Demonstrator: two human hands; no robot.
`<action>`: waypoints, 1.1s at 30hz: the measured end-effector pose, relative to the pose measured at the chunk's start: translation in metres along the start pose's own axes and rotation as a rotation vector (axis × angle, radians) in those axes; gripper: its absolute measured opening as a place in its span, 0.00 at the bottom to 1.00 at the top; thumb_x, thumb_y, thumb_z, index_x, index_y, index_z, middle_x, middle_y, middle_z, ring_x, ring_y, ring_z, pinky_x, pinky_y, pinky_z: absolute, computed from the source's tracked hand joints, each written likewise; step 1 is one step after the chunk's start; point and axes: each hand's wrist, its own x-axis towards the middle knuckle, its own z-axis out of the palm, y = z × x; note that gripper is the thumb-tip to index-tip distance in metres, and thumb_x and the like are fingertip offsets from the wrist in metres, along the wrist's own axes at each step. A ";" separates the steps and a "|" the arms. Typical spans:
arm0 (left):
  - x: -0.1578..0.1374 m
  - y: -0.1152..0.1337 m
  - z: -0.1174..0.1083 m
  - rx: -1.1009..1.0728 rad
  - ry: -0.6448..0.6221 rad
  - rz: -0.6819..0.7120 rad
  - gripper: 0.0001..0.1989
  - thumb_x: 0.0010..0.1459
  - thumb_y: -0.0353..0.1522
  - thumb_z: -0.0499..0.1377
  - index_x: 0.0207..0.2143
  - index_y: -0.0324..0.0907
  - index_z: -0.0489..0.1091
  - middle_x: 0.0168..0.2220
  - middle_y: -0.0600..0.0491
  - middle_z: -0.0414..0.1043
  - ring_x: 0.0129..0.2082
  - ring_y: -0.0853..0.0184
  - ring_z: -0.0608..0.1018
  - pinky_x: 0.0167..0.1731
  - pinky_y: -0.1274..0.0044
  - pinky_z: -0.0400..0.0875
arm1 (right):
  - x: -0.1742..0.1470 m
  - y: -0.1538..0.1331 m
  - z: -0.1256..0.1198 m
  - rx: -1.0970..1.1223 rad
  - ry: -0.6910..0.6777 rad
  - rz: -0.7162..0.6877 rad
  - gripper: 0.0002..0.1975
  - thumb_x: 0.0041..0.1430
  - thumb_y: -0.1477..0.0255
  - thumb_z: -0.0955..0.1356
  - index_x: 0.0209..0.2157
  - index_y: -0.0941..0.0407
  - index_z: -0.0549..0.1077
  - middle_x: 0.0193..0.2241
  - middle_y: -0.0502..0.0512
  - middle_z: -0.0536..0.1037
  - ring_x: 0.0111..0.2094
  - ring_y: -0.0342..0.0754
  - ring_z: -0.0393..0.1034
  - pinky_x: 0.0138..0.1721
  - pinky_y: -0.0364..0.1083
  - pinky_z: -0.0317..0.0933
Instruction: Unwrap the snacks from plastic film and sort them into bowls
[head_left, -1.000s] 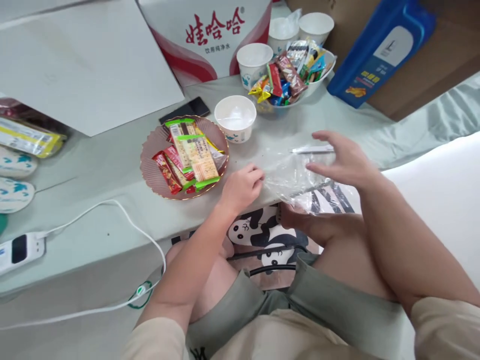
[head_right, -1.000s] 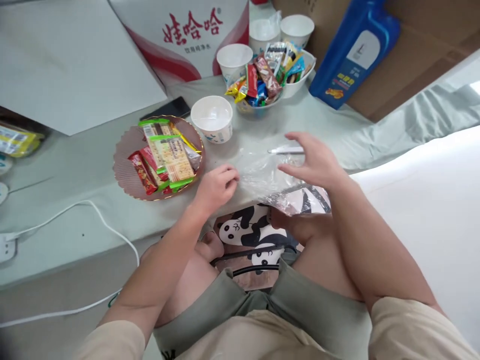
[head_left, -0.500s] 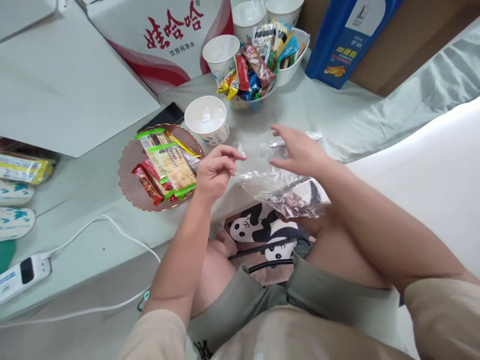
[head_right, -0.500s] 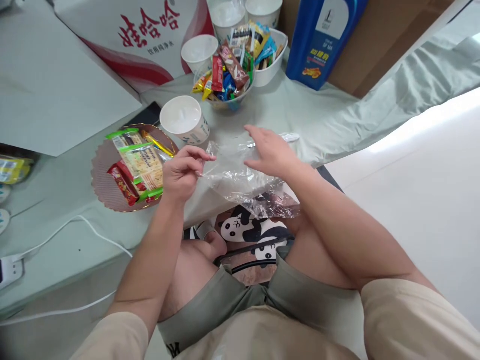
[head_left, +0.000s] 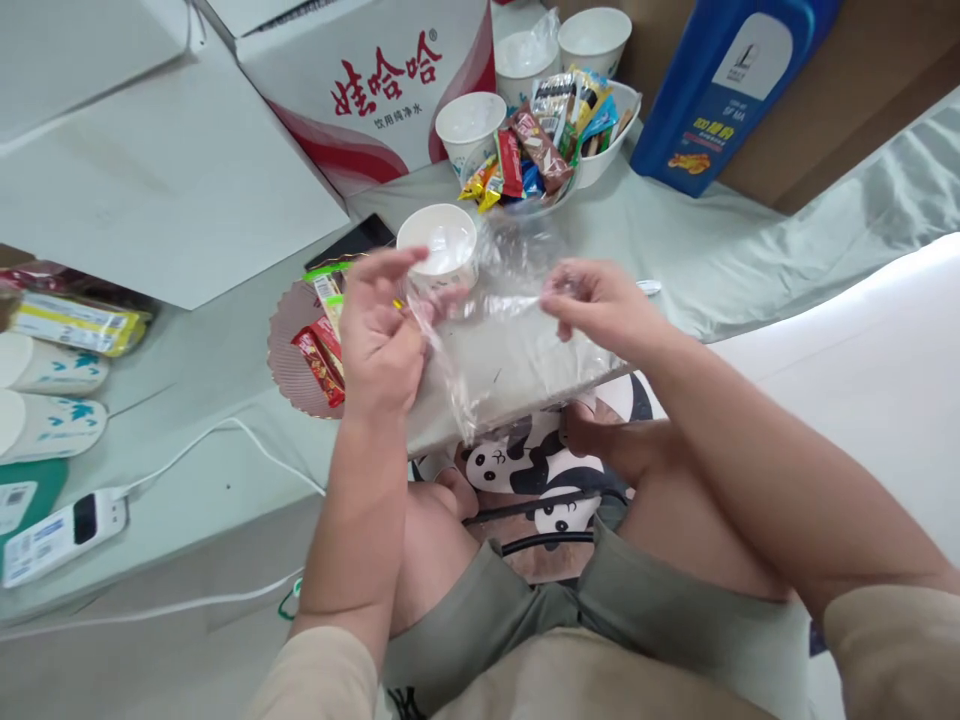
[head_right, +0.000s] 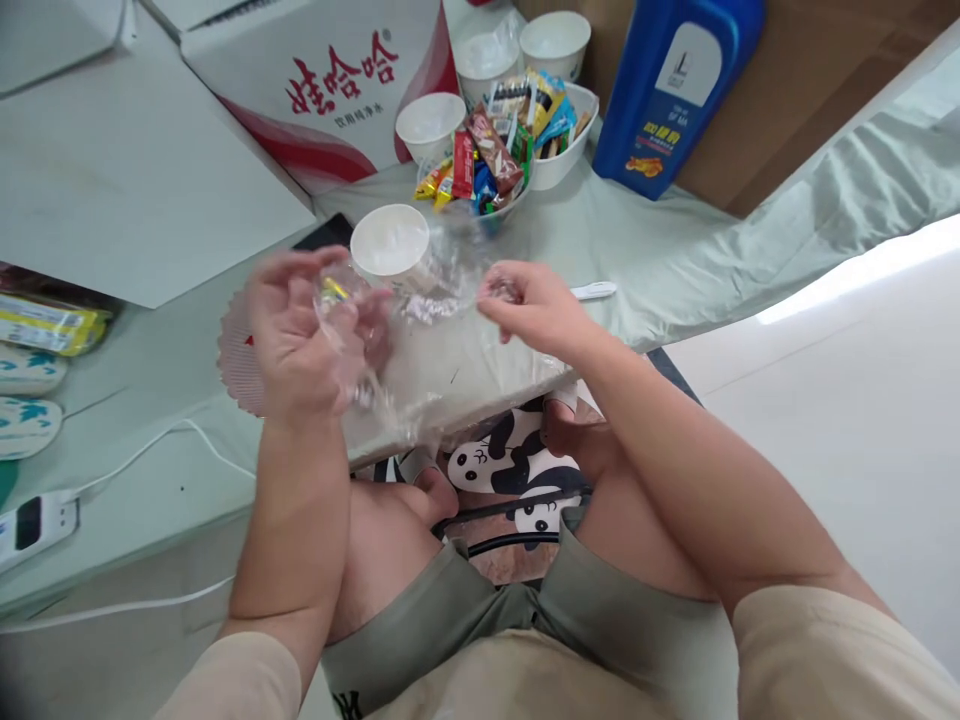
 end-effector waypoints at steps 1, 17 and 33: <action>-0.001 -0.002 0.003 -0.019 0.105 0.018 0.11 0.54 0.42 0.70 0.37 0.50 0.76 0.46 0.56 0.75 0.42 0.68 0.81 0.44 0.74 0.78 | -0.003 -0.001 -0.004 0.034 0.104 0.028 0.07 0.53 0.67 0.71 0.29 0.53 0.70 0.18 0.45 0.67 0.19 0.43 0.66 0.26 0.45 0.62; -0.009 -0.061 0.039 0.040 0.348 -0.423 0.08 0.58 0.35 0.64 0.39 0.44 0.71 0.35 0.54 0.79 0.26 0.75 0.78 0.26 0.82 0.72 | -0.025 0.035 -0.061 0.350 0.238 0.149 0.21 0.45 0.60 0.78 0.27 0.54 0.64 0.29 0.49 0.74 0.22 0.39 0.69 0.19 0.41 0.59; -0.012 -0.061 0.025 0.239 0.132 -0.692 0.16 0.53 0.43 0.67 0.38 0.44 0.72 0.12 0.66 0.58 0.07 0.79 0.56 0.08 0.86 0.45 | -0.022 0.043 -0.075 0.316 0.369 0.180 0.20 0.52 0.57 0.76 0.25 0.52 0.64 0.22 0.47 0.74 0.14 0.36 0.54 0.14 0.42 0.47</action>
